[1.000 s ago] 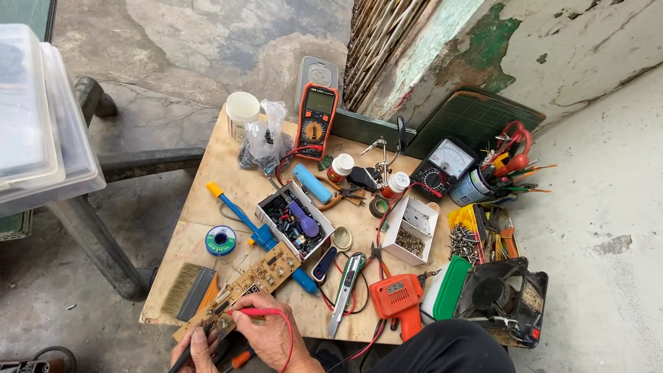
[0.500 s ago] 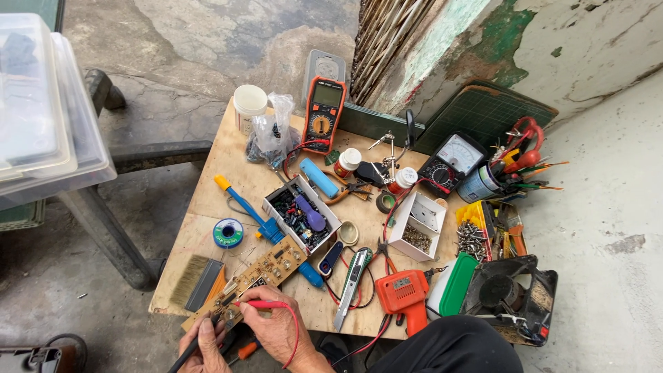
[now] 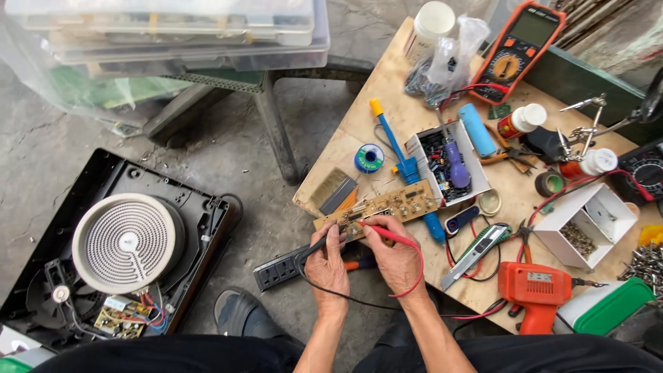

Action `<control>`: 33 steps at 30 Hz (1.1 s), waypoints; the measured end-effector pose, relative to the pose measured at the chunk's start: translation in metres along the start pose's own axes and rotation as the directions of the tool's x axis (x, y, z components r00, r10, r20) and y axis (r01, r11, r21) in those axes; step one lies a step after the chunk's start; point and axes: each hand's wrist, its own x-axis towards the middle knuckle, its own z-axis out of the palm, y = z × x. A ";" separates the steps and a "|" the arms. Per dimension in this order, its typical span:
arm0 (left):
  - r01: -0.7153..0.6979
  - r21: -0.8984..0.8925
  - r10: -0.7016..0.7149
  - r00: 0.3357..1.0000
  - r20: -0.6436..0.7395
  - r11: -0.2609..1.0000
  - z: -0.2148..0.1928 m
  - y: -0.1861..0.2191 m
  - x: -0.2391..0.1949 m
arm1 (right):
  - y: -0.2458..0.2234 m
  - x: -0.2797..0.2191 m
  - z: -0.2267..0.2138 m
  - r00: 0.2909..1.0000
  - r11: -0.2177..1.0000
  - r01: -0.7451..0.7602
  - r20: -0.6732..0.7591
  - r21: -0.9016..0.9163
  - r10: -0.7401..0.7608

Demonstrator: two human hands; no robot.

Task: The person uses a multimeter to test points on a circuit board, then flips the board to scrape solder joints with a utility knife. The person continues to probe the board with the multimeter and repeatedly flips it to inspect both sides.

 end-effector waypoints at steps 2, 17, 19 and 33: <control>0.008 0.008 -0.008 1.000 -0.011 1.000 -0.001 0.005 -0.001 | 0.000 -0.001 0.000 1.000 0.999 -0.007 -0.001 -0.032 0.007; -0.033 -0.010 0.033 0.999 -0.013 0.999 0.000 -0.002 0.003 | 0.002 0.000 0.000 1.000 1.000 0.003 0.021 -0.014 -0.002; -0.034 -0.013 0.034 0.999 -0.011 0.999 0.000 -0.001 0.003 | 0.002 0.000 0.000 1.000 1.000 -0.010 0.020 -0.013 0.011; -0.057 0.051 0.058 0.998 -0.004 0.997 0.000 0.001 0.003 | -0.001 0.001 0.001 0.999 0.999 -0.039 0.008 0.008 0.039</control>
